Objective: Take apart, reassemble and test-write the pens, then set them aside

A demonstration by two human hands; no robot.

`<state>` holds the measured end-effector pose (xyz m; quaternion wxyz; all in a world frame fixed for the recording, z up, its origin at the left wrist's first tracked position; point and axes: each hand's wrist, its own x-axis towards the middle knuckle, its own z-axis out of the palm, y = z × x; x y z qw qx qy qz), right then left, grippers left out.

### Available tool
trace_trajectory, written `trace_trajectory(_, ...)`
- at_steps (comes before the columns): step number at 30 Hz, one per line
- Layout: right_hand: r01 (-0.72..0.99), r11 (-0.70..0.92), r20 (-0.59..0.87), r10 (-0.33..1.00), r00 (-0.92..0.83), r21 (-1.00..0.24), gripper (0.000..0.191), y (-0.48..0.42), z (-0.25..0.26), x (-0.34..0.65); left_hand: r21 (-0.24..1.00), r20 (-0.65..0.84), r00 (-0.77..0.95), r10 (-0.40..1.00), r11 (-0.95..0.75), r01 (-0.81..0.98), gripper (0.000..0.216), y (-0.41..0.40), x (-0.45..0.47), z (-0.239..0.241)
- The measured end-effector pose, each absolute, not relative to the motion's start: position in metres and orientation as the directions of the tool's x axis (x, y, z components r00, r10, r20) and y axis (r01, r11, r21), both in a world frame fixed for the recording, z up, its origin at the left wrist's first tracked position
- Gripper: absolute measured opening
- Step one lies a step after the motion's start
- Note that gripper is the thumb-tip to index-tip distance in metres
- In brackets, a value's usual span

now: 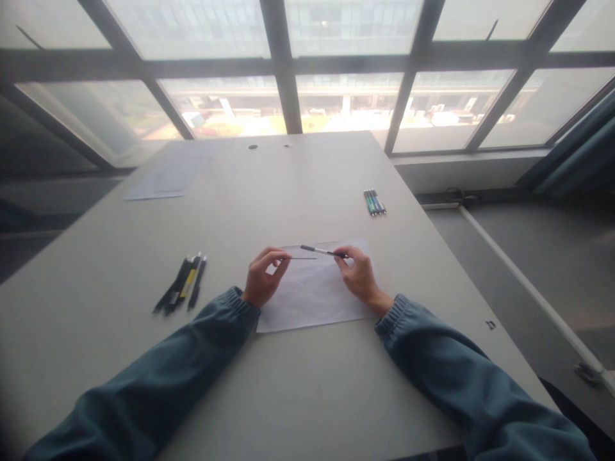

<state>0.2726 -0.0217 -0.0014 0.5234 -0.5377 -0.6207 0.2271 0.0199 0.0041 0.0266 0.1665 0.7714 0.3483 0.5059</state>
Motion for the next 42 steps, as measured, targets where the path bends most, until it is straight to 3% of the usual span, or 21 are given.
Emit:
trace_trajectory(7, 0.623, 0.362, 0.447, 0.894, -0.022, -0.694, 0.012, -0.020, 0.002, 0.272, 0.607, 0.636, 0.340, 0.693, -0.721, 0.334, 0.008, 0.006, 0.019, 0.021)
trace_trajectory(16, 0.769, 0.267, 0.373, 0.927, -0.040, -0.581, 0.011, -0.019, -0.004, 0.272, 0.614, 0.594, 0.411, 0.691, -0.720, 0.323, 0.010, 0.007, 0.021, 0.021)
trace_trajectory(20, 0.765, 0.269, 0.398, 0.917, -0.018, -0.585, 0.015, -0.020, -0.001, 0.271, 0.616, 0.596, 0.403, 0.695, -0.717, 0.326, 0.010, 0.007, 0.020, 0.022)
trace_trajectory(26, 0.660, 0.378, 0.566, 0.820, 0.088, -0.649, 0.023, -0.024, 0.008, 0.271, 0.624, 0.596, 0.385, 0.705, -0.708, 0.331, 0.011, 0.007, 0.020, 0.021)
trace_trajectory(34, 0.594, 0.585, 0.498, 0.803, -0.327, -0.553, 0.019, -0.032, 0.013, 0.263, 0.601, 0.608, 0.393, 0.690, -0.724, 0.340, 0.009, 0.007, 0.019, 0.020)
trace_trajectory(42, 0.632, 0.588, 0.481, 0.800, -0.359, -0.506, 0.018, -0.032, 0.013, 0.261, 0.612, 0.593, 0.451, 0.667, -0.738, 0.286, 0.008, 0.005, 0.022, 0.025)
